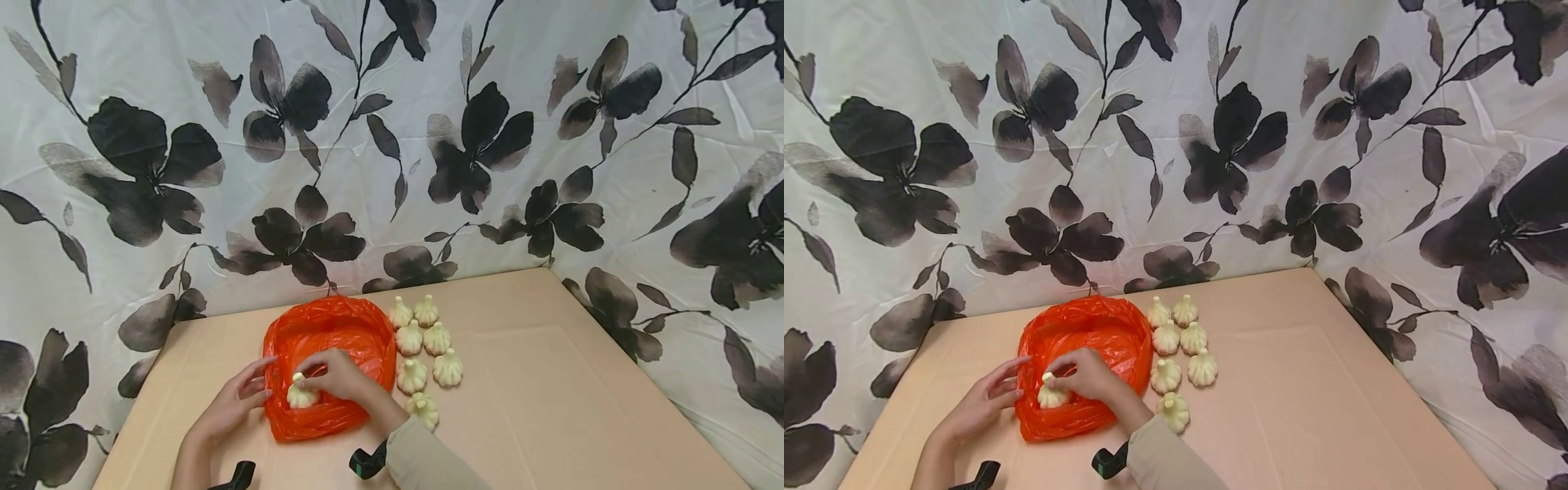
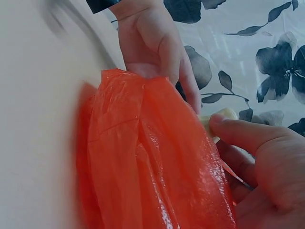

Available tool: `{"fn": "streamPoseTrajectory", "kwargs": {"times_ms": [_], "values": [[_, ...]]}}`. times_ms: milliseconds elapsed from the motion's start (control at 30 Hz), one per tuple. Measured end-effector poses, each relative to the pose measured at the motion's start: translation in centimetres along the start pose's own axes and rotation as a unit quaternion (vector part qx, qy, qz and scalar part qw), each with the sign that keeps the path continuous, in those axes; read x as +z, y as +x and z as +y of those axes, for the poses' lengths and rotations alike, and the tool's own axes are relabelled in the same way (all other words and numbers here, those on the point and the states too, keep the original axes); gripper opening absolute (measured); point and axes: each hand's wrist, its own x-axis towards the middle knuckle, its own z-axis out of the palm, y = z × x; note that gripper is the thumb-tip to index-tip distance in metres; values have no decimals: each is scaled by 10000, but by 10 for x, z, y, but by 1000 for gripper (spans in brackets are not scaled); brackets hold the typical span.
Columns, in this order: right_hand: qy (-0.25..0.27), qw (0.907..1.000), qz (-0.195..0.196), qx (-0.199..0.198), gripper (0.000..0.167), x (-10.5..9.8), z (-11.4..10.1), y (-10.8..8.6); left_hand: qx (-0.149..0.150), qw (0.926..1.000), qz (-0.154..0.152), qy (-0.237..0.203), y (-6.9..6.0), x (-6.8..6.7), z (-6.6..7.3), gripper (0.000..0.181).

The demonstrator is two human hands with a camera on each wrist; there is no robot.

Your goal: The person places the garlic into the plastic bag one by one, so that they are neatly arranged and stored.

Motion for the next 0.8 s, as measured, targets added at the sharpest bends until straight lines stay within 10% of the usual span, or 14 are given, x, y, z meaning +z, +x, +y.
{"fn": "streamPoseTrajectory", "kwargs": {"times_ms": [800], "values": [[73, 9998, 47, 170, 19, -1, -2, 5, -155, 9999, -54, 8, 6, -8, 3, 62]]}}
